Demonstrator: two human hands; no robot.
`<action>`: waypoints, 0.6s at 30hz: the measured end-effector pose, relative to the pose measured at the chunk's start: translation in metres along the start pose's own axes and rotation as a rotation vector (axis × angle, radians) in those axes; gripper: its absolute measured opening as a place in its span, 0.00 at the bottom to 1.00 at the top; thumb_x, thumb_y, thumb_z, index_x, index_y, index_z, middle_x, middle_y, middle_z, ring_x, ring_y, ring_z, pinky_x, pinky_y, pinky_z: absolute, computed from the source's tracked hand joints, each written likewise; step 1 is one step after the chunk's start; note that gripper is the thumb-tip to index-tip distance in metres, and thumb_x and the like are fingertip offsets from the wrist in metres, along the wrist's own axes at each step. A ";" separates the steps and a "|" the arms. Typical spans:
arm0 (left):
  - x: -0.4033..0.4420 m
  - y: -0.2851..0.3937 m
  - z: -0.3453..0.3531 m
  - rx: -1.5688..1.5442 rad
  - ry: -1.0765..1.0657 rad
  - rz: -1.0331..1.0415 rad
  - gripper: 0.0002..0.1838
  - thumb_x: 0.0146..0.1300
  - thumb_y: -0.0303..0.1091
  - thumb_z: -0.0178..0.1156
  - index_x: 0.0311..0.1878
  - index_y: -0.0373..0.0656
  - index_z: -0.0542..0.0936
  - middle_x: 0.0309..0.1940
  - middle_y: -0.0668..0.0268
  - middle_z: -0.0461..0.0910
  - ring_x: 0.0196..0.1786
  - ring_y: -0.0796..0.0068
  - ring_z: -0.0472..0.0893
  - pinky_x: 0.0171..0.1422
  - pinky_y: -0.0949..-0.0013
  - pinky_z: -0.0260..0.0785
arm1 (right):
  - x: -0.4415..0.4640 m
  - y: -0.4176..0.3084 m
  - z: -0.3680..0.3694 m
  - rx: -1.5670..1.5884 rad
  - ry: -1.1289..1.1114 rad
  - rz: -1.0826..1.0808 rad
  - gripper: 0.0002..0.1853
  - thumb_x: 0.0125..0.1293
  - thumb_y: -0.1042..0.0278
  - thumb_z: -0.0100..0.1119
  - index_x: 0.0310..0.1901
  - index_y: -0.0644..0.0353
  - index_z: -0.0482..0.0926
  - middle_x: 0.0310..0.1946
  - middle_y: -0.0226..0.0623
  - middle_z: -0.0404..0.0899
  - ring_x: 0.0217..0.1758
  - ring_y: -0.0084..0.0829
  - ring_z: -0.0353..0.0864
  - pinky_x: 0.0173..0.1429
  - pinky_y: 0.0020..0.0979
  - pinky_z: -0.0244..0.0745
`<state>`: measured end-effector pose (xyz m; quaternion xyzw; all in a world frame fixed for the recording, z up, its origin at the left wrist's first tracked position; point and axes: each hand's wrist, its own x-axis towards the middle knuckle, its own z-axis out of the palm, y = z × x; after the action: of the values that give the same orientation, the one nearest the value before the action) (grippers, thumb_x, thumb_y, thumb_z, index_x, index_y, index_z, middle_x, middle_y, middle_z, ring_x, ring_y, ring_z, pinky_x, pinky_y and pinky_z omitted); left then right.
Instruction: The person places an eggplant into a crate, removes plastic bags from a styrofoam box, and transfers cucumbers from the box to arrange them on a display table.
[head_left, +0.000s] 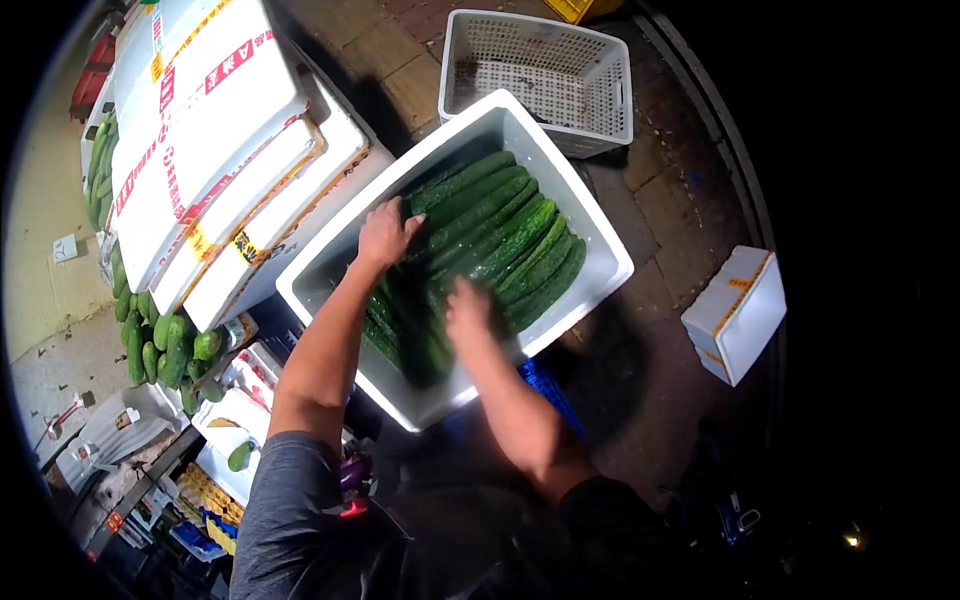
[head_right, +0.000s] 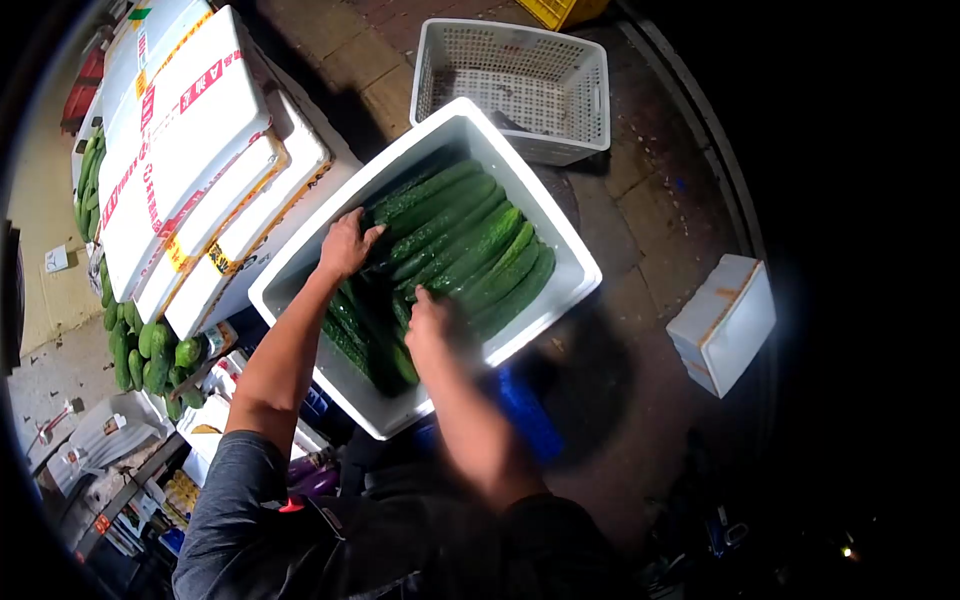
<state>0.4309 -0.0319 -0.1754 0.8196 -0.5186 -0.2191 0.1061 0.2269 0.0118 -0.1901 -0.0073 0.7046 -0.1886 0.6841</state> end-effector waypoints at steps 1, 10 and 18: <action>0.002 0.000 0.004 0.025 -0.018 -0.053 0.35 0.69 0.60 0.59 0.62 0.35 0.76 0.56 0.45 0.80 0.58 0.42 0.78 0.62 0.46 0.71 | -0.009 -0.003 0.008 0.005 0.061 -0.035 0.13 0.69 0.56 0.65 0.49 0.54 0.80 0.38 0.34 0.77 0.36 0.26 0.75 0.26 0.26 0.62; 0.017 0.054 0.000 0.094 -0.092 -0.429 0.36 0.69 0.65 0.55 0.59 0.38 0.78 0.57 0.50 0.76 0.63 0.48 0.75 0.66 0.44 0.66 | -0.008 -0.011 0.004 -0.218 0.121 -0.118 0.29 0.65 0.54 0.72 0.57 0.65 0.72 0.44 0.41 0.77 0.37 0.32 0.77 0.38 0.35 0.72; 0.009 0.063 0.005 0.192 -0.058 -0.421 0.34 0.69 0.62 0.57 0.61 0.39 0.77 0.58 0.51 0.75 0.65 0.50 0.72 0.66 0.44 0.63 | 0.001 -0.035 0.009 -0.198 -0.030 0.069 0.28 0.66 0.48 0.70 0.55 0.61 0.74 0.45 0.42 0.76 0.39 0.41 0.82 0.41 0.49 0.80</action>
<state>0.3811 -0.0674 -0.1570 0.9095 -0.3573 -0.2095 -0.0352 0.2263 -0.0235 -0.1811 -0.0535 0.7091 -0.0941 0.6967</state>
